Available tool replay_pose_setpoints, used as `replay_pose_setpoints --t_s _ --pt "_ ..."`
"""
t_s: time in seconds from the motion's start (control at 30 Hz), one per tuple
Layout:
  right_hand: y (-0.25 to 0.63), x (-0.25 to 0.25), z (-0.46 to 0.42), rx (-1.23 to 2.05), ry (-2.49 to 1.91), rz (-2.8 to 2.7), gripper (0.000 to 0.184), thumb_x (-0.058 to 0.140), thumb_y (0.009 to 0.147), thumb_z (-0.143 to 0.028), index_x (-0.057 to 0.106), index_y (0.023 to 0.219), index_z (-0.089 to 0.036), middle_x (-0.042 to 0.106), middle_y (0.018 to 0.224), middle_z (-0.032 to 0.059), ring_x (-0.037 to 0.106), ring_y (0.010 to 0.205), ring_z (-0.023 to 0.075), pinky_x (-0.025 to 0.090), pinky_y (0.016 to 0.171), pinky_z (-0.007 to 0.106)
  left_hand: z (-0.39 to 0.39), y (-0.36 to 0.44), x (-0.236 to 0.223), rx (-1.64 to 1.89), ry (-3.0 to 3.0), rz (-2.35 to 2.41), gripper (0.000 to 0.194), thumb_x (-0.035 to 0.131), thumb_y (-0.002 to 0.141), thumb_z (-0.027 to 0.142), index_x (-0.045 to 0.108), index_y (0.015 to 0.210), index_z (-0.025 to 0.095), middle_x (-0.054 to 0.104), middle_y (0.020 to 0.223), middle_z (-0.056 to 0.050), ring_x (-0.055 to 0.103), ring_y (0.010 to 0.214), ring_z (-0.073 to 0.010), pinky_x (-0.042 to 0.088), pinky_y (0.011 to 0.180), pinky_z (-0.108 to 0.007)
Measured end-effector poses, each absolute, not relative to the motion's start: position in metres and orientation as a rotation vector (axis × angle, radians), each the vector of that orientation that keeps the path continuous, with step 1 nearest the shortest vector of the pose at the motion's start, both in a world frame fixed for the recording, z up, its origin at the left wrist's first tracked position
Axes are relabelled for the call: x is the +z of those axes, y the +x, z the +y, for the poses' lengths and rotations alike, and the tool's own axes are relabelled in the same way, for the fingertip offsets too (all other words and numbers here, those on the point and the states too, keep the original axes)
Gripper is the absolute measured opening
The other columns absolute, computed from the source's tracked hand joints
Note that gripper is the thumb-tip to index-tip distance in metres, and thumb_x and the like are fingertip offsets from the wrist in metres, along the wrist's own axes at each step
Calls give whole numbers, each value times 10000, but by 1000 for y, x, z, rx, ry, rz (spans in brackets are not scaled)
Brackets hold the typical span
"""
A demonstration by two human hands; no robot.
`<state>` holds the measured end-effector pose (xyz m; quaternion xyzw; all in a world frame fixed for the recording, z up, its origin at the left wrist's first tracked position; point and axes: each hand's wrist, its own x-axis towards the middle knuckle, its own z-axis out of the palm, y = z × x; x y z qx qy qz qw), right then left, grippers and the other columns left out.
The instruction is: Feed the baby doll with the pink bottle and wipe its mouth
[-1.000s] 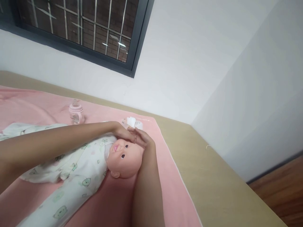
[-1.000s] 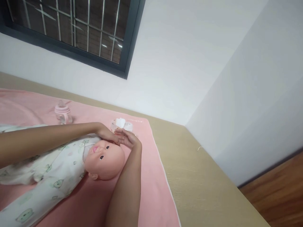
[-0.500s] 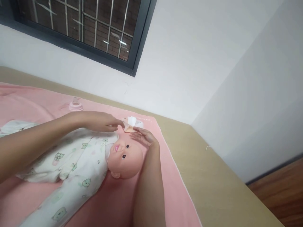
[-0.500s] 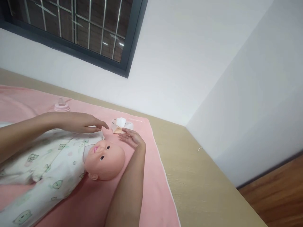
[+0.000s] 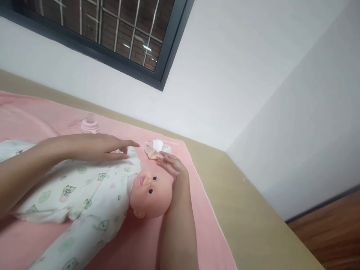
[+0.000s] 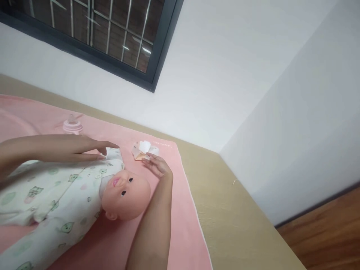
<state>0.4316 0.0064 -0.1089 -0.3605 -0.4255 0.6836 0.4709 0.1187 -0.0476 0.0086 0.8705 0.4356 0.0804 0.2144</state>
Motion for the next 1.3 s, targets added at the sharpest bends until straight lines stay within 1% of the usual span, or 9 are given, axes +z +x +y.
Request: replay_pose_setpoints --t_s 0.17,0.3,0.43,0.57,0.8,0.9,0.97,1.07,1.3 --pt "436 -105 4 1629 -841 -1102 270 644 764 -179 662 1032 -158 697 966 88 651 971 172 483 957 356 -42 111 6 144 2469 1198 653 467 867 600 285 1462 403 587 1305 -20 576 1100 -302 410 861 -315" --pt "445 -85 -7 1547 -833 -1225 288 670 755 -270 679 1032 -193 668 1098 85 611 1059 186 475 957 336 -44 109 6 265 2517 1174 646 474 875 595 347 1449 326 472 1426 -26 471 1237 -319 348 998 -360" --pt "446 -49 -23 1506 -864 -1425 319 691 748 -334 689 1041 -206 637 1170 82 609 1021 181 488 928 334 -47 114 10 443 2561 1187 708 491 854 600 352 1449 243 394 1478 -48 404 1287 -340 311 1047 -376" --pt "435 -9 -43 1446 -898 -1750 316 662 783 -380 695 1057 -225 534 1316 69 595 1014 169 510 907 341 -50 121 10 638 2614 1153 693 468 855 595 343 1446 258 401 1462 -45 409 1281 -321 317 1046 -359" --pt "400 35 -71 1362 -825 -2202 325 588 857 -401 661 1142 -265 471 1320 63 567 1033 133 483 975 360 -61 136 7 863 2654 993 611 500 858 570 422 1379 262 363 1473 -77 359 1309 -298 322 1052 -397" --pt "389 40 -77 1350 -736 -2299 332 551 879 -415 649 1162 -272 474 1309 61 548 1070 139 472 982 353 -60 139 10 826 2544 930 525 564 820 542 543 1230 215 535 1326 -82 506 1168 -273 411 951 -325" --pt "385 42 -80 1351 -684 -2333 331 548 883 -408 645 1169 -272 484 1304 59 542 1080 139 467 987 347 -59 139 12 740 2459 904 417 579 809 514 624 1057 181 665 1087 -58 602 968 -231 457 809 -253" --pt "385 44 -81 1366 -644 -2330 348 552 885 -394 616 1208 -283 467 1347 57 544 1101 145 450 1011 362 -59 138 16 626 2388 921 363 581 799 502 665 861 154 674 766 -15 595 691 -172 419 588 -197" --pt "408 24 -60 1479 -697 -2123 424 588 853 -433 586 1238 -255 463 1405 91 561 1147 202 428 1029 431 -75 141 20 349 2360 734 254 562 851 397 687 852 176 689 826 9 619 747 -149 428 647 -165"
